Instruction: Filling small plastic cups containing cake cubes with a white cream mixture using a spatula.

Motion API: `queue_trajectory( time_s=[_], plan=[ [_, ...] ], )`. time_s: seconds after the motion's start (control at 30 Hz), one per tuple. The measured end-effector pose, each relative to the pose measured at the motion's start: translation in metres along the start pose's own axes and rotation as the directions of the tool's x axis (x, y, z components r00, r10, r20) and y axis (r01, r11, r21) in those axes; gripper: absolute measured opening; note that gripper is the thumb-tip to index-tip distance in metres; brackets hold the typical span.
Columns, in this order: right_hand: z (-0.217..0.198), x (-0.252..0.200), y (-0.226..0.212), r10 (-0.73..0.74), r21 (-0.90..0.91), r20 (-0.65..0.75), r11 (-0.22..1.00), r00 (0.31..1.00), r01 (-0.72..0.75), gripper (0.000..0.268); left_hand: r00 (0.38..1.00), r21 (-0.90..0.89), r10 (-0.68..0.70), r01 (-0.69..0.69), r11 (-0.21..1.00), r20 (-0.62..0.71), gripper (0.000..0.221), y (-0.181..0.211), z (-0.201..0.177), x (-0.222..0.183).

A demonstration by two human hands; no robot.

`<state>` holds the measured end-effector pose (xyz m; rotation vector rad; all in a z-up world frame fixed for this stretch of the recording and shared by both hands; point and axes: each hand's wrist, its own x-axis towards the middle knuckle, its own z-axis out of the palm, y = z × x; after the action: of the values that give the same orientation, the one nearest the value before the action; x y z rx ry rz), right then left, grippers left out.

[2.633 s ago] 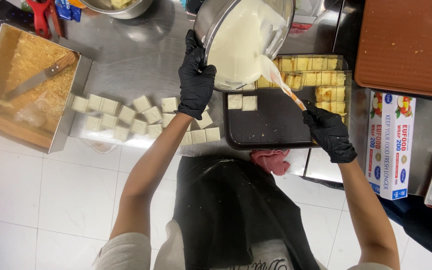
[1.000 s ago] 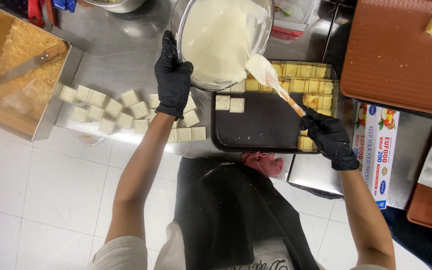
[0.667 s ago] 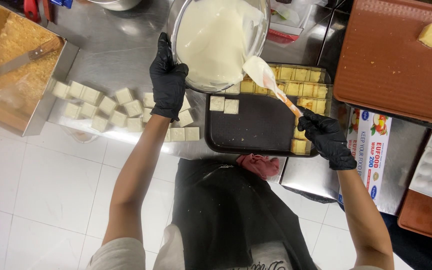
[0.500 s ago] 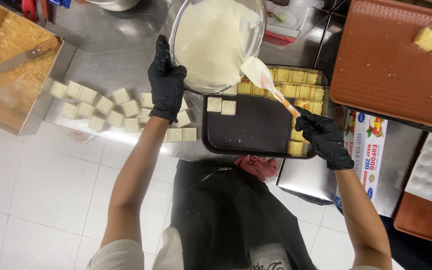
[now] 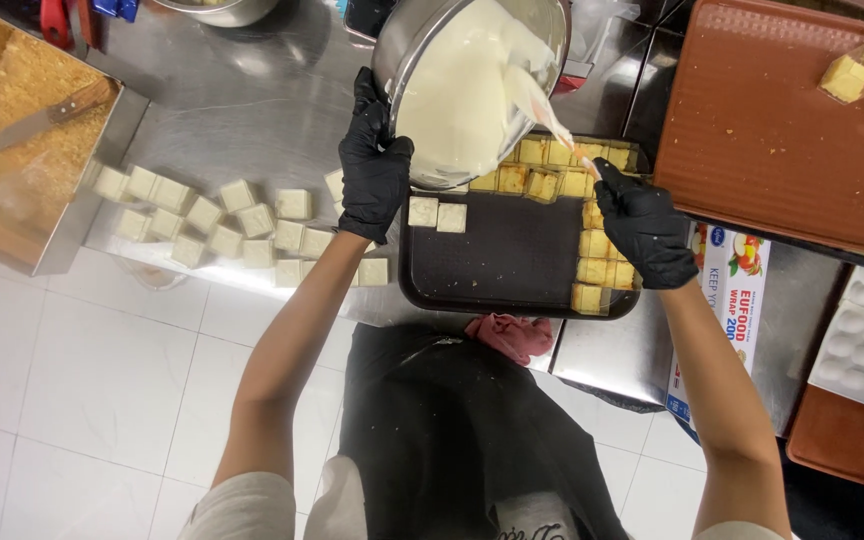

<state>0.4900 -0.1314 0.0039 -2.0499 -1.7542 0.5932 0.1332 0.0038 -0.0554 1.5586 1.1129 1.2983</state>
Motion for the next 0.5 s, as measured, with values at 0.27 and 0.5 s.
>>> queue_trajectory(
  time_s=[0.27, 0.5],
  plan=[
    [0.035, -0.023, 0.049, -0.025, 0.225, 0.132, 0.974, 0.991, -0.006, 0.037, 0.997, 0.048, 0.068, -0.069, 0.996, 0.018, 0.064, -0.016, 0.002, -0.007],
    [0.009, -0.052, 0.042, 0.192, 0.265, 0.289, 0.925, 0.938, -0.271, 0.042, 0.999, -0.029, 0.04, -0.039, 0.999, 0.018, 0.067, -0.013, 0.004, -0.008]
  ],
)
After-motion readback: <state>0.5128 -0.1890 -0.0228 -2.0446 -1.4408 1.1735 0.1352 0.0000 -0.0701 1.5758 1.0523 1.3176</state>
